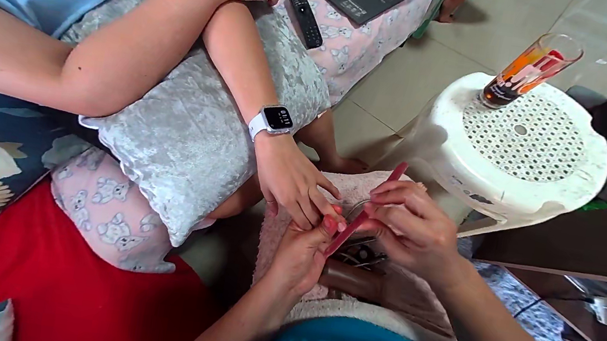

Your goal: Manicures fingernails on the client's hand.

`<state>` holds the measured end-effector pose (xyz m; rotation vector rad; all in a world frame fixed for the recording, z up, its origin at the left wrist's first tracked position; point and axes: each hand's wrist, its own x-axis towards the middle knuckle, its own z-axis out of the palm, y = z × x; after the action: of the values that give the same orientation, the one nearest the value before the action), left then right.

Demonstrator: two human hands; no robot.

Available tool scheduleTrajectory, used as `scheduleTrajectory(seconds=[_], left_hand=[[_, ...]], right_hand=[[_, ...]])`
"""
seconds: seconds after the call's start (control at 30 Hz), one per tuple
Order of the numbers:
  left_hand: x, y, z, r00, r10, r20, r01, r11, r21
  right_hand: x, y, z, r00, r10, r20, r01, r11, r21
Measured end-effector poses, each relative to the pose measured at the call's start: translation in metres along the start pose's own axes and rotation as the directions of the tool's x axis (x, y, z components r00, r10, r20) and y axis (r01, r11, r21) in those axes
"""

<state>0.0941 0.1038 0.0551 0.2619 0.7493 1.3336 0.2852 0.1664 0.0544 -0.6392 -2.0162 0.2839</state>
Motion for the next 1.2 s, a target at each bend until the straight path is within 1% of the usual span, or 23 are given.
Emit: scheduleTrajectory(seconds=[0.07,0.13,0.17,0.2,0.23,0.27,0.3,0.33,0.37,0.4,0.43,0.53,0.57,0.63,0.67,0.7,0.73,0.8,0.87,0.93,1.0,1.07,1.2], left_hand=[[-0.001,0.002,-0.001,1.0,-0.013,-0.009,0.013,1.0,-0.009],[-0.001,0.002,-0.003,1.0,-0.018,0.012,0.018,1.0,-0.013],[0.0,0.002,-0.003,1.0,-0.014,0.022,0.014,1.0,-0.009],[0.001,0.001,-0.003,1.0,-0.008,0.029,0.007,1.0,0.005],[0.002,0.0,-0.001,1.0,0.003,0.03,-0.004,1.0,0.028],[0.003,0.0,0.0,0.999,0.017,0.031,-0.019,0.999,0.049],[0.003,-0.001,0.002,0.999,0.028,0.021,-0.03,0.997,0.07],[0.002,-0.001,0.005,0.999,0.036,-0.01,-0.035,0.996,0.081],[-0.001,-0.001,0.01,0.998,0.039,-0.057,-0.035,0.996,0.084],[-0.002,0.0,0.014,0.995,0.04,-0.091,-0.033,0.996,0.078],[-0.003,-0.001,0.014,0.995,0.032,-0.095,-0.026,0.997,0.067],[-0.002,0.0,0.012,0.998,0.009,-0.059,-0.007,0.999,0.047],[-0.002,0.001,0.012,0.998,0.009,-0.057,-0.006,0.999,0.048],[-0.003,0.002,0.01,0.999,0.023,-0.038,-0.02,0.998,0.061],[-0.003,0.002,0.007,0.999,0.027,-0.021,-0.025,0.997,0.076],[-0.002,0.002,0.006,1.0,0.027,-0.009,-0.026,0.994,0.106],[-0.002,0.003,0.005,1.0,0.024,0.0,-0.024,0.991,0.133],[-0.001,0.002,0.002,0.999,0.033,0.024,-0.036,0.989,0.146],[0.001,0.0,-0.001,0.996,0.063,0.058,-0.07,0.988,0.135],[0.002,-0.002,-0.003,0.991,0.098,0.091,-0.109,0.987,0.12],[0.002,-0.004,-0.003,0.988,0.126,0.088,-0.137,0.981,0.136],[0.001,-0.005,-0.002,0.988,0.149,0.052,-0.155,0.976,0.154],[0.0,-0.007,-0.001,0.982,0.186,0.027,-0.188,0.967,0.171]], right_hand=[[0.002,0.016,-0.009,0.999,0.032,-0.024,-0.033,0.998,-0.055],[0.007,0.023,-0.018,0.992,0.106,-0.072,-0.113,0.988,-0.102],[0.012,0.018,-0.021,0.983,0.161,-0.091,-0.167,0.984,-0.063],[0.019,0.007,-0.022,0.97,0.224,-0.093,-0.222,0.974,0.039],[0.026,-0.009,-0.02,0.955,0.29,-0.059,-0.273,0.94,0.204],[0.034,-0.027,-0.015,0.94,0.342,0.021,-0.319,0.852,0.414],[0.043,-0.044,-0.009,0.925,0.355,0.136,-0.363,0.723,0.588],[0.051,-0.056,-0.002,0.912,0.333,0.239,-0.402,0.611,0.682],[0.058,-0.064,0.006,0.901,0.314,0.3,-0.432,0.568,0.701],[0.066,-0.067,0.012,0.892,0.327,0.311,-0.45,0.586,0.674],[0.073,-0.065,0.018,0.891,0.36,0.275,-0.45,0.629,0.634],[0.083,-0.056,0.03,0.906,0.417,0.067,-0.365,0.695,0.619],[0.077,-0.057,0.032,0.913,0.407,0.041,-0.341,0.702,0.625],[0.053,-0.059,0.034,0.933,0.354,0.064,-0.317,0.727,0.609],[0.038,-0.059,0.033,0.941,0.331,0.074,-0.312,0.758,0.572],[0.025,-0.057,0.029,0.949,0.311,0.059,-0.297,0.811,0.505],[0.014,-0.055,0.023,0.957,0.29,0.023,-0.275,0.877,0.395],[0.0,-0.051,0.009,0.971,0.233,-0.046,-0.227,0.969,0.101],[-0.01,-0.047,0.0,0.981,0.18,-0.072,-0.189,0.971,-0.146],[-0.018,-0.044,-0.002,0.986,0.148,-0.07,-0.161,0.952,-0.262],[-0.022,-0.043,0.001,0.987,0.14,-0.074,-0.156,0.94,-0.303],[-0.021,-0.045,0.005,0.987,0.135,-0.092,-0.158,0.931,-0.329],[-0.018,-0.046,0.011,0.984,0.137,-0.112,-0.168,0.919,-0.356]])
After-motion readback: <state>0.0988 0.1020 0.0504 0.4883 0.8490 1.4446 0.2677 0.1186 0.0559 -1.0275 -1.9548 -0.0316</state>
